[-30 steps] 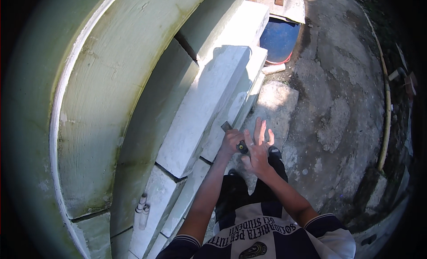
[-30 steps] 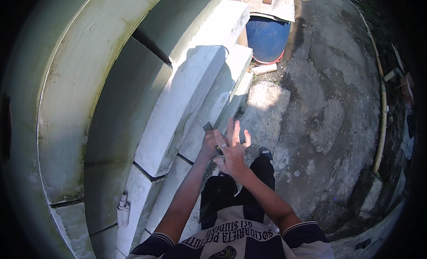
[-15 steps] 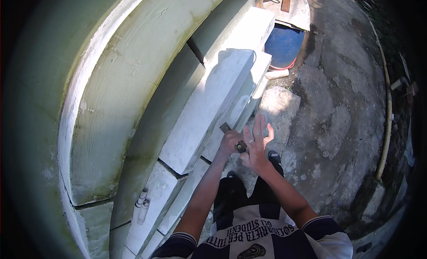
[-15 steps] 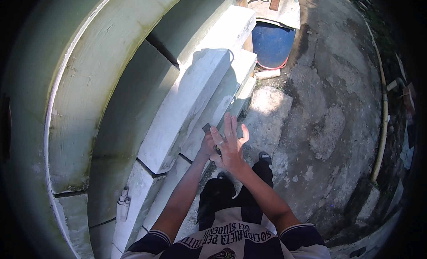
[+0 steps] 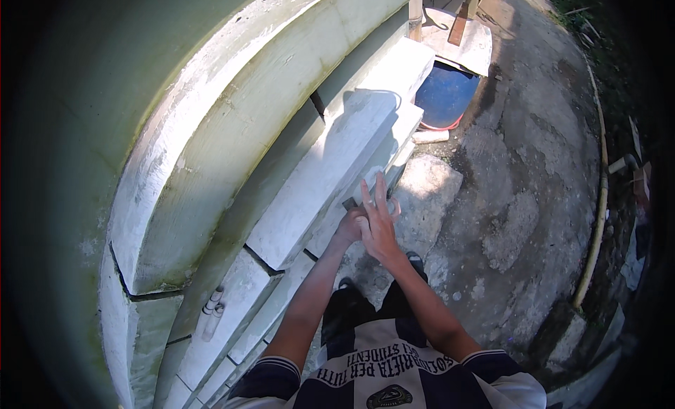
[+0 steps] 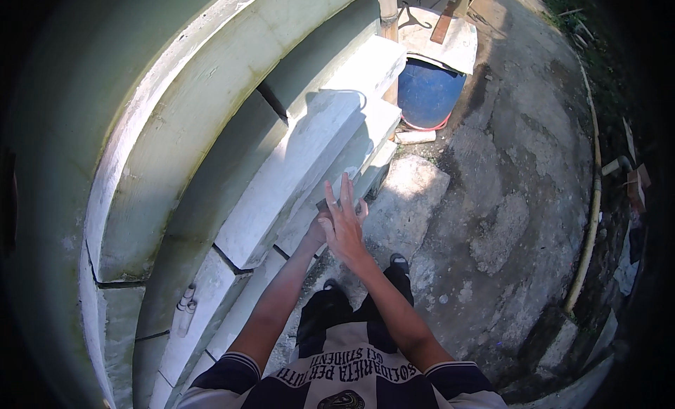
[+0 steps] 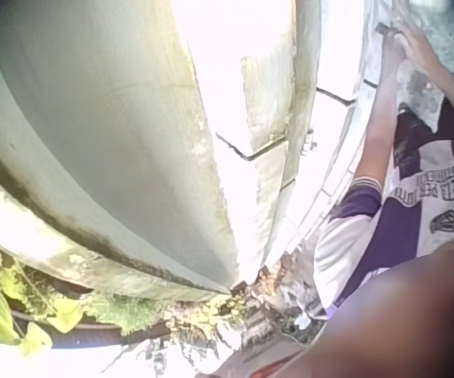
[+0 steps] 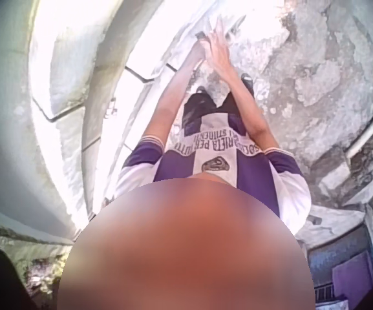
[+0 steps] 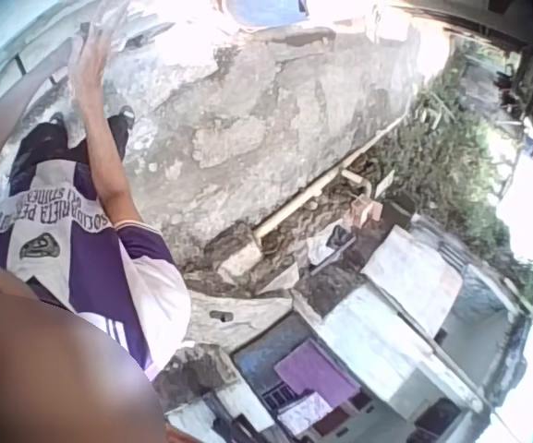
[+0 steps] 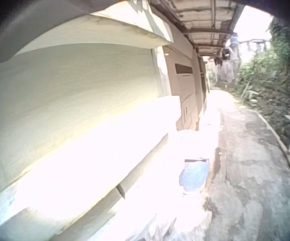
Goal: The recorder uses a chisel-like tool to scrape or level a concrete/stone ledge, then moves to an indoor tiled area to work on a wall ledge with a brush and water/liquid.
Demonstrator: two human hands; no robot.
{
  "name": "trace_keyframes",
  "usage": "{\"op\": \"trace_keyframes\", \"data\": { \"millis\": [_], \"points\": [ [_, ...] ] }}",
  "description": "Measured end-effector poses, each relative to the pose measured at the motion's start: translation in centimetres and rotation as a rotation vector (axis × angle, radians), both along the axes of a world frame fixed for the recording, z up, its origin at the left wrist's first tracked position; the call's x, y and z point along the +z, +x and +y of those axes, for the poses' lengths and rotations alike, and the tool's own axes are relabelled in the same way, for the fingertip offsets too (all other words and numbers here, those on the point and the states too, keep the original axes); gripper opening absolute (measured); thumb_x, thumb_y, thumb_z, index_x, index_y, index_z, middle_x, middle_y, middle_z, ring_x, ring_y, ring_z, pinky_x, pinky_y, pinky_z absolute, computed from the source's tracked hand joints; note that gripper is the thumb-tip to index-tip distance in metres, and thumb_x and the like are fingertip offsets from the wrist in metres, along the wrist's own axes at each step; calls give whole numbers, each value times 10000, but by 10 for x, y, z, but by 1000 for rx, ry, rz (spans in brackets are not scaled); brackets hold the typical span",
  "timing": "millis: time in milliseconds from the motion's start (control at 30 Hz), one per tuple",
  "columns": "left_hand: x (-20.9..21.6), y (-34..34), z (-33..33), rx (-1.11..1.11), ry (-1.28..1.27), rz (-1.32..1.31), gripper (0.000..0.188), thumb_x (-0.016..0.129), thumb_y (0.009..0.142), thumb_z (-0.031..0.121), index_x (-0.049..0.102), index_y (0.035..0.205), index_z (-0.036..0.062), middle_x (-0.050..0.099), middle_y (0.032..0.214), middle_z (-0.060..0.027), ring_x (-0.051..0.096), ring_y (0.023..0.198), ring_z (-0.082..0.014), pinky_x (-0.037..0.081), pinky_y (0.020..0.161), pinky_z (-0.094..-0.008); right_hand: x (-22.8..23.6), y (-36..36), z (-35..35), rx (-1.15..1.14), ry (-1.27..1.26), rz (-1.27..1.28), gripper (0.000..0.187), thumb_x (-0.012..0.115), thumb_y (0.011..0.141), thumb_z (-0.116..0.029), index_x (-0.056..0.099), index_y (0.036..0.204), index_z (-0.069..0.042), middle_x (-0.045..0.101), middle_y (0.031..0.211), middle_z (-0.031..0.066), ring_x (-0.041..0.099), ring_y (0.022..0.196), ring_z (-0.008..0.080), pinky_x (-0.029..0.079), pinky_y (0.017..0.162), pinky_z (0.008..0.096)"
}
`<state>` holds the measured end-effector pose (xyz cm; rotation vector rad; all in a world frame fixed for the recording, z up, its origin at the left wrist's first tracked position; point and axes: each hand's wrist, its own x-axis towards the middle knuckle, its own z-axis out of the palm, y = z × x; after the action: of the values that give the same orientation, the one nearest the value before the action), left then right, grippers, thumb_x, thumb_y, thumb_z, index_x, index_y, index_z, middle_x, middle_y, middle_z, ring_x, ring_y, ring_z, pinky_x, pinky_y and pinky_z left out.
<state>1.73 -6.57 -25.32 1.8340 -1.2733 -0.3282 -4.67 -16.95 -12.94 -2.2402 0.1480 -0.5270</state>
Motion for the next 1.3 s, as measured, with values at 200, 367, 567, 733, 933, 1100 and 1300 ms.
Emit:
{"op": "trace_keyframes", "data": {
  "millis": [200,367,567,733,933,1100,1300],
  "points": [
    [34,-39,-15,-161,219,-119,296,679,718,262,632,906,38,628,941,-131,617,899,-317,496,816,-416,-22,-75,-32,104,323,342,904,683,842,-414,211,1477,23,228,1510,285,405,1305,427,350,1052,487],
    [50,-73,-25,-233,5,-306,278,694,595,178,603,810,26,619,877,-90,578,874,-271,477,831,-391,1,-102,-59,374,519,586,1049,796,742,-314,140,1474,53,363,1420,289,484,1243,364,393,1030,367],
    [105,-99,-21,-19,-40,-291,354,702,654,150,627,987,52,597,1093,-88,533,1107,-275,438,921,-370,-3,-99,-89,673,454,510,1093,798,715,-142,44,1493,2,424,1376,243,472,1248,317,374,1048,376],
    [125,-137,1,364,186,-259,522,698,749,149,544,1244,86,504,1292,-92,455,1236,-269,348,1005,-427,-22,-82,-96,870,372,497,985,750,756,-94,99,1491,-19,465,1325,200,463,1250,299,433,1004,383],
    [90,-142,38,818,355,-135,773,668,781,156,304,1462,126,338,1477,-100,388,1304,-299,316,1051,-458,-94,-99,-121,687,275,627,760,703,786,-39,299,1429,-38,624,973,153,668,850,213,581,621,349],
    [73,-52,1,731,494,-183,862,640,836,238,134,1505,39,134,1575,-131,239,1417,-287,279,1112,-446,-39,-147,-138,406,503,844,676,691,838,-91,339,1412,-37,638,856,126,629,586,167,523,503,314],
    [11,17,-31,645,672,-319,825,494,927,449,89,1514,34,147,1575,-122,205,1433,-267,233,1145,-426,-81,-256,-177,24,482,815,596,715,821,-169,442,1322,2,652,762,154,622,550,174,489,502,343]
  ]
}}
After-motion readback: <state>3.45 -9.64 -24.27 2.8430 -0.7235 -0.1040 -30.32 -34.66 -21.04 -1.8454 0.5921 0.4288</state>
